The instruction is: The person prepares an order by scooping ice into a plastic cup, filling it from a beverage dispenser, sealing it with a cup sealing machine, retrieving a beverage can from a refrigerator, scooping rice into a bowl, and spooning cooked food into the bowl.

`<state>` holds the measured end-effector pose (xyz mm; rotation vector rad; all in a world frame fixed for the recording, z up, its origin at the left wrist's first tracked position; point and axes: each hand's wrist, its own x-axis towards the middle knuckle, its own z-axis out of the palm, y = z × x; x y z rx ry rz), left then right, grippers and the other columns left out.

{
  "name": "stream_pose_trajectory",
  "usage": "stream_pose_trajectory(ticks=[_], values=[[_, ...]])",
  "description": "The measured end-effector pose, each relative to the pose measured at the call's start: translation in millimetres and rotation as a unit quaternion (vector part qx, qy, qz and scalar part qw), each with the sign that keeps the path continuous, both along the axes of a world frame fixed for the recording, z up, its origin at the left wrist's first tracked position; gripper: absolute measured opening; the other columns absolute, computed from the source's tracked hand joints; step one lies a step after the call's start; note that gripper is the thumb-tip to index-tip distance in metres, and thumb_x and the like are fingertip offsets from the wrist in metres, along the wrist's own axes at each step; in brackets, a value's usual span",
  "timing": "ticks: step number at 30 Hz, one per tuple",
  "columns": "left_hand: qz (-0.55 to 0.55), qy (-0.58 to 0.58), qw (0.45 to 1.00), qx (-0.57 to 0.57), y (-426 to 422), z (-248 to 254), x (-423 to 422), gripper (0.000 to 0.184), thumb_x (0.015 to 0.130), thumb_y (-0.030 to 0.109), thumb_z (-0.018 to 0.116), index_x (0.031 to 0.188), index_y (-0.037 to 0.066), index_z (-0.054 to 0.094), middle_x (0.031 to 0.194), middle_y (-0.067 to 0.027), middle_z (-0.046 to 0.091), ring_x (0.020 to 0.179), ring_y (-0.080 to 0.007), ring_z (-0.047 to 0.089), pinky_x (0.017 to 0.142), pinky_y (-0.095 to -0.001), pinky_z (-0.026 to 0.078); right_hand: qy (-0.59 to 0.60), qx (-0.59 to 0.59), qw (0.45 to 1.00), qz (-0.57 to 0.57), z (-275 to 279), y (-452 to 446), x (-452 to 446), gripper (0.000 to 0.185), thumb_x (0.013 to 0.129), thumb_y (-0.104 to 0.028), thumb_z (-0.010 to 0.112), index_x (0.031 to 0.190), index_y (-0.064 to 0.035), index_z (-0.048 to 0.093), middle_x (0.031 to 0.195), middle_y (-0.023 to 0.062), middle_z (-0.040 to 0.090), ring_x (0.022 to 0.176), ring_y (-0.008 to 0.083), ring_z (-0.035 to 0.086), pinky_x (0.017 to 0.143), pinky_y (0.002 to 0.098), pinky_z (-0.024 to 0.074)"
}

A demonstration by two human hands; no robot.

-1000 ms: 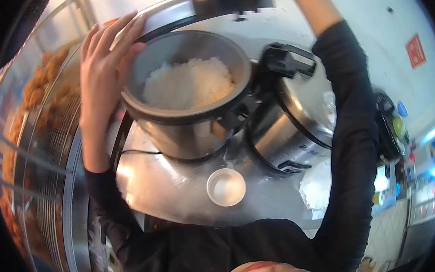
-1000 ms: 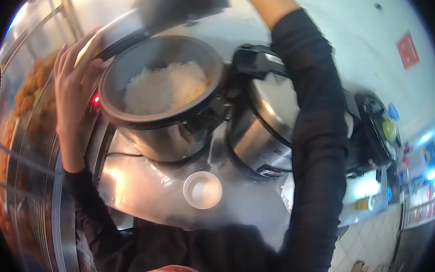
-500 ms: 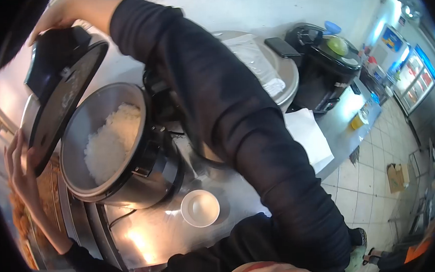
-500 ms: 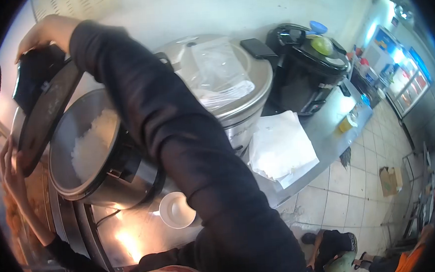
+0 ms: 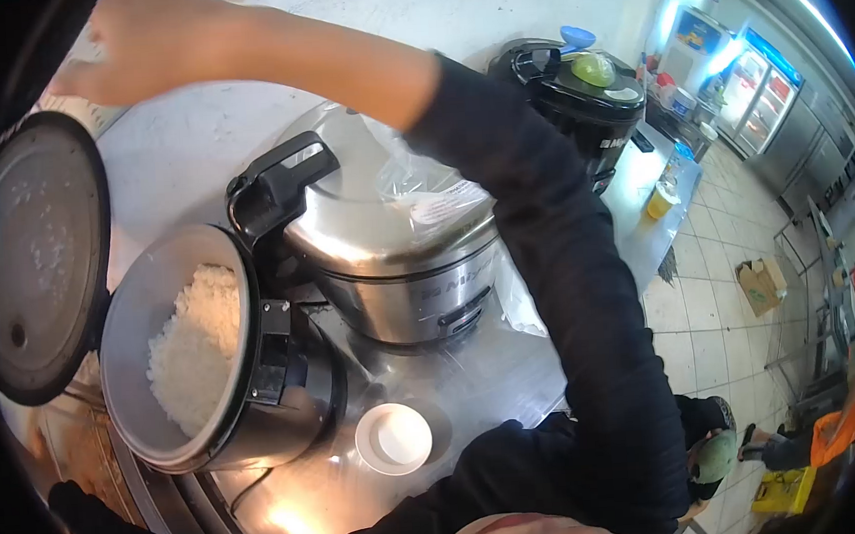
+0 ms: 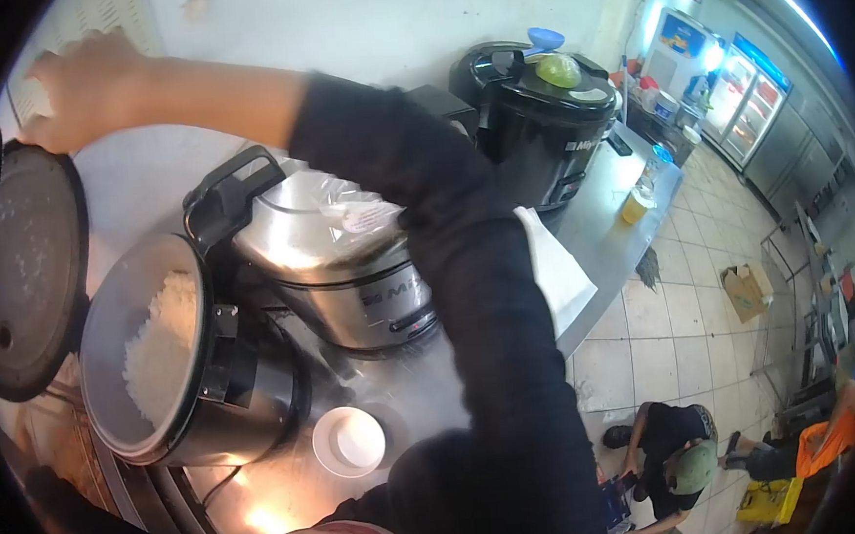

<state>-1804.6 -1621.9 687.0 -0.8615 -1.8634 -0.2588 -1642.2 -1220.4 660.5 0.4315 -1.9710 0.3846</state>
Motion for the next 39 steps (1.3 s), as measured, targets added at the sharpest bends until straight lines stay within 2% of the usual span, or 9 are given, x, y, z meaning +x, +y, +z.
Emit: stream_pose_trajectory(ticks=[10, 13, 14, 16, 17, 21, 29, 37, 39], values=[[-0.001, -0.076, 0.994, 0.082, 1.9, -13.2, -16.2, 0.036, 0.085, 0.02, 0.036, 0.115, -0.001, 0.037, 0.108, -0.017, 0.048, 0.094, -0.0297, 0.049, 0.082, -0.0351, 0.039, -0.232, 0.006, 0.968, -0.094, -77.5, 86.2, 140.6, 0.047, 0.077, -0.029, 0.052, 0.118, -0.0095, 0.038, 0.098, 0.0145, 0.053, 0.093, 0.0265, 0.05, 0.081, 0.0321, 0.0375], [0.337, 0.065, 0.933, -0.11, -42.3, -6.6, -64.5, 0.032, 0.083, 0.014, 0.038, 0.114, 0.008, 0.043, 0.113, -0.0088, 0.046, 0.107, -0.0206, 0.042, 0.091, -0.0307, 0.03, -0.225, 0.068, 0.972, -0.02, -109.9, 45.8, 149.2, 0.035, 0.075, -0.024, 0.055, 0.101, -0.002, 0.05, 0.098, 0.0134, 0.053, 0.092, 0.0271, 0.05, 0.081, 0.0342, 0.037], [0.242, 0.229, 0.938, -0.088, -95.0, -8.2, -142.2, 0.034, 0.081, 0.015, 0.036, 0.114, 0.008, 0.043, 0.114, -0.0125, 0.045, 0.108, -0.0216, 0.041, 0.092, -0.0316, 0.03, -0.19, 0.154, 0.97, -0.002, -125.4, 23.2, 150.0, 0.033, 0.07, -0.024, 0.056, 0.099, -0.0063, 0.055, 0.089, 0.0099, 0.054, 0.084, 0.0271, 0.051, 0.073, 0.0343, 0.0395], [0.038, 0.064, 0.996, -0.052, -36.9, -12.6, -67.4, 0.037, 0.087, 0.017, 0.03, 0.123, 0.009, 0.027, 0.123, -0.0125, 0.035, 0.113, -0.0243, 0.035, 0.092, -0.0316, 0.028, -0.211, 0.155, 0.957, 0.125, -160.8, -26.0, 147.2, 0.033, 0.067, -0.026, 0.06, 0.095, -0.0094, 0.055, 0.092, 0.0075, 0.052, 0.089, 0.0262, 0.048, 0.075, 0.0378, 0.0384], [0.095, 0.208, 0.969, -0.089, -47.9, -11.0, -86.7, 0.037, 0.086, 0.014, 0.031, 0.122, 0.008, 0.028, 0.125, -0.0137, 0.031, 0.114, -0.0253, 0.033, 0.093, -0.0321, 0.028, -0.217, 0.155, 0.949, 0.167, -180.7, -51.2, 142.6, 0.034, 0.064, -0.023, 0.062, 0.095, -0.0106, 0.055, 0.095, 0.0072, 0.051, 0.092, 0.0258, 0.046, 0.075, 0.0387, 0.038], [0.012, -0.168, 0.981, 0.092, 22.8, -7.8, 13.8, 0.047, 0.086, 0.032, 0.032, 0.118, -0.002, 0.034, 0.12, -0.0208, 0.035, 0.114, -0.0261, 0.033, 0.095, -0.0316, 0.023, -0.15, 0.142, 0.946, 0.249, -229.2, -149.4, 112.0, 0.035, 0.066, -0.022, 0.058, 0.099, -0.0093, 0.053, 0.102, 0.0109, 0.047, 0.097, 0.0257, 0.042, 0.082, 0.0406, 0.033], [0.036, -0.101, 0.993, 0.059, 39.8, -12.7, 29.6, 0.048, 0.087, 0.033, 0.024, 0.123, 0.0, 0.025, 0.126, -0.0187, 0.028, 0.117, -0.0272, 0.027, 0.097, -0.0331, 0.019, -0.03, 0.231, 0.964, 0.124, -282.9, -231.6, 63.6, 0.03, 0.072, -0.016, 0.046, 0.098, -0.0048, 0.052, 0.105, 0.0152, 0.046, 0.102, 0.0277, 0.04, 0.092, 0.0431, 0.0262], [0.116, -0.163, 0.975, 0.095, 72.0, -15.0, 66.8, 0.039, 0.087, 0.024, 0.028, 0.123, 0.008, 0.028, 0.117, -0.0211, 0.038, 0.107, -0.0305, 0.04, 0.088, -0.0359, 0.034, 0.003, 0.495, 0.854, -0.16, -349.1, -332.5, -37.9, 0.035, 0.081, -0.022, 0.038, 0.106, -0.0009, 0.05, 0.112, 0.0143, 0.046, 0.104, 0.0302, 0.041, 0.093, 0.0461, 0.0241], [0.088, -0.071, 0.994, -0.011, 42.3, -17.8, 12.7, 0.042, 0.086, 0.026, 0.033, 0.125, 0.014, 0.025, 0.124, -0.0172, 0.031, 0.106, -0.0313, 0.041, 0.088, -0.0376, 0.035, 0.039, 0.683, 0.667, -0.295, -335.6, -327.0, -58.4, 0.043, 0.079, -0.017, 0.041, 0.117, 0.0019, 0.037, 0.125, 0.0146, 0.031, 0.115, 0.0325, 0.027, 0.095, 0.051, 0.0145]])
